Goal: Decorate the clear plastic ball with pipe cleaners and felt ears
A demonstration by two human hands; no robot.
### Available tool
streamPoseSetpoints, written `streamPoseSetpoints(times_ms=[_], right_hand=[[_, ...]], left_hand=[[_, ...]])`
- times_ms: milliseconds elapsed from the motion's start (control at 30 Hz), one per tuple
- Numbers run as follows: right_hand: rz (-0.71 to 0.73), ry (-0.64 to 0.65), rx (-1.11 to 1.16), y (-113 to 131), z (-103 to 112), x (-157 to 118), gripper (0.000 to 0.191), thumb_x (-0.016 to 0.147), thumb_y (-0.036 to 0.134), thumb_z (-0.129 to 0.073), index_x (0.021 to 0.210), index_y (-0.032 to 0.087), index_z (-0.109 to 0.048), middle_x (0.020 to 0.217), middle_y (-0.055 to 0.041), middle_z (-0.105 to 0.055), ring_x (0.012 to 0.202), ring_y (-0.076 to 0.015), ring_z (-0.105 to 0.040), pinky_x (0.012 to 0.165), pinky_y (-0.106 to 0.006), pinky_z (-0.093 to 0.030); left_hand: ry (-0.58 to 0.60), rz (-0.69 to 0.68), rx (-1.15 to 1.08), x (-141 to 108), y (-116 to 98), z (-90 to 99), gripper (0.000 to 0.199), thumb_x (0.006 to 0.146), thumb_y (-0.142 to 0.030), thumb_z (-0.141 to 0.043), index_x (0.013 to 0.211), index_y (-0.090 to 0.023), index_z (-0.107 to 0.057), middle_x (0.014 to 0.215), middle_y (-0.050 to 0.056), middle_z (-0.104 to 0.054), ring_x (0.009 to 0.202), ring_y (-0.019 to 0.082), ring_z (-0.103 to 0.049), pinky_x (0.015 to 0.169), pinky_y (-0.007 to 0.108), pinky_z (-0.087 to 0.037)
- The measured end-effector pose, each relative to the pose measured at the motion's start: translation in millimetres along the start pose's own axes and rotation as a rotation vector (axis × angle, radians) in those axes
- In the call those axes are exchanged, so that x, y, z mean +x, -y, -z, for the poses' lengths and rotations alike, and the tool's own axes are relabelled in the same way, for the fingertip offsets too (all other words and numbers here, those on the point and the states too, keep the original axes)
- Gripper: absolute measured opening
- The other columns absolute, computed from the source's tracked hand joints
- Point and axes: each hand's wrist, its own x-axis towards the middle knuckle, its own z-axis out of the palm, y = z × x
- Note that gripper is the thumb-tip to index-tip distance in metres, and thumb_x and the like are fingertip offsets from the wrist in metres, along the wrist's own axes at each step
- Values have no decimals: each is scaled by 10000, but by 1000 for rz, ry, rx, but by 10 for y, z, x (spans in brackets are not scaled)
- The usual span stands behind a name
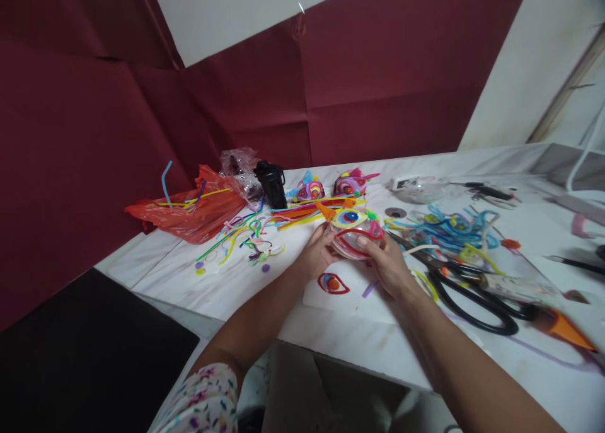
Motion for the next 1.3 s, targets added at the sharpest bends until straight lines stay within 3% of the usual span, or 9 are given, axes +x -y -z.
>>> streamPoseSetpoints(times_ms=[433,900,1300], right_hand=[[-36,-2,23,109,-15,-30,554,689,581,-806,1077,201,-693,1149,-99,-745,1091,-332,-667,992,-471,-505],[-23,-18,-15,207,-39,-48,577,674,579,-792,1097,203,-677,1149,-104,-744,1073,-332,-670,984,-477,-512],[-27,4,-31,98,-11,-31,606,672,573,-813,1136,211,-671,1164,-102,-732,1095,-336,-654,999,-514,-493]], left_hand=[[4,-6,29,-14,-36,-34,616,772,-338,-766,1340,-266,-535,1292,98,-681,1190,323,-645,1045,589,-473],[23,-16,40,-5,-43,-24,597,763,-342,-774,1311,-253,-555,1318,103,-663,1206,326,-632,1049,585,-469],[39,-22,54,-1,-55,30,580,748,-359,-803,1271,-236,-583,1306,111,-668,1200,328,-638,1034,560,-488]])
